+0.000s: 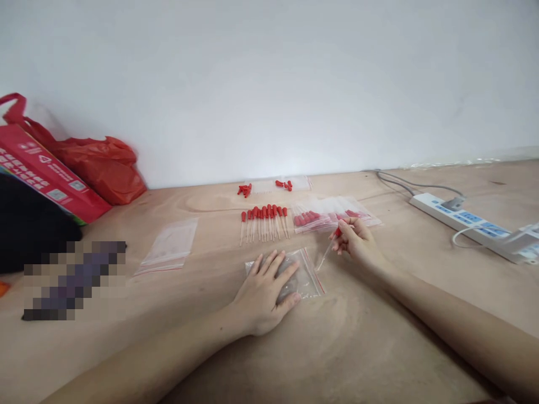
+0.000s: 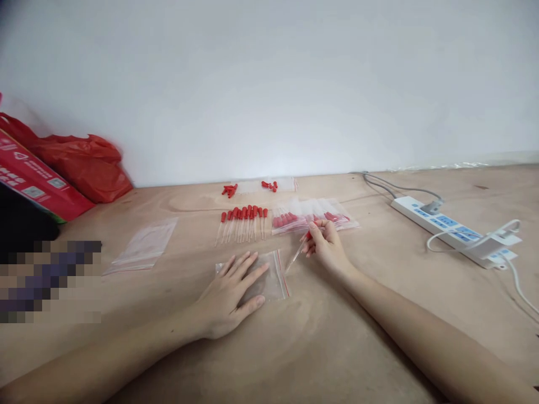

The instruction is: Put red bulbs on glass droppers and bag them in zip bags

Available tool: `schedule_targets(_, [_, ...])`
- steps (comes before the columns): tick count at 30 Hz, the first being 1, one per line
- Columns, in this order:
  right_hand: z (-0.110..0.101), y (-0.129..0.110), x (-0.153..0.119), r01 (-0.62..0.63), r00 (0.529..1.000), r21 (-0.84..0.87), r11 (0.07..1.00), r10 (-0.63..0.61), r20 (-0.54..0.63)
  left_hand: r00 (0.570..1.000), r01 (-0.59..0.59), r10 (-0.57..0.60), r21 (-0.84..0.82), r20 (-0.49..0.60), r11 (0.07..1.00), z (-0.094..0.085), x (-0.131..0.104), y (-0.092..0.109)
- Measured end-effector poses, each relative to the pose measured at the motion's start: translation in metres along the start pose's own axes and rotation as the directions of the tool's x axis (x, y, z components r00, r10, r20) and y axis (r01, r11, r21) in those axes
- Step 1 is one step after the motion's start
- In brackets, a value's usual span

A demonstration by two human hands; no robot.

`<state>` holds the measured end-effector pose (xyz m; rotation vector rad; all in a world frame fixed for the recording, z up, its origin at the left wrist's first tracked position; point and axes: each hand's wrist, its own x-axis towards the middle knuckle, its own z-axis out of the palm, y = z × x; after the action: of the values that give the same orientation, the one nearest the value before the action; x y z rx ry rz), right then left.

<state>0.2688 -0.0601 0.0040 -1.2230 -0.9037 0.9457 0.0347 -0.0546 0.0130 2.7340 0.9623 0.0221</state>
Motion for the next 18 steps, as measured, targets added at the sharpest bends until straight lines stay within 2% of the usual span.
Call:
schedule_targets(4, [0.004, 0.003, 0.0, -0.018, 1.0, 0.032, 0.999, 0.018, 0.022, 1.0, 0.004, -0.004, 0.008, -0.01, 1.0, 0.0, -0.001, 0.0])
schedule_targets(11, [0.005, 0.001, -0.007, -0.031, 0.999, -0.019, 0.999, 0.031, 0.02, 1.0, -0.008, 0.008, -0.009, -0.03, 1.0, 0.002, -0.001, -0.001])
schedule_targets(18, [0.005, 0.004, -0.012, -0.114, 0.993, 0.048, 0.992, 0.113, 0.033, 1.0, -0.009, 0.009, 0.001, -0.022, 1.0, 0.001, 0.0, -0.001])
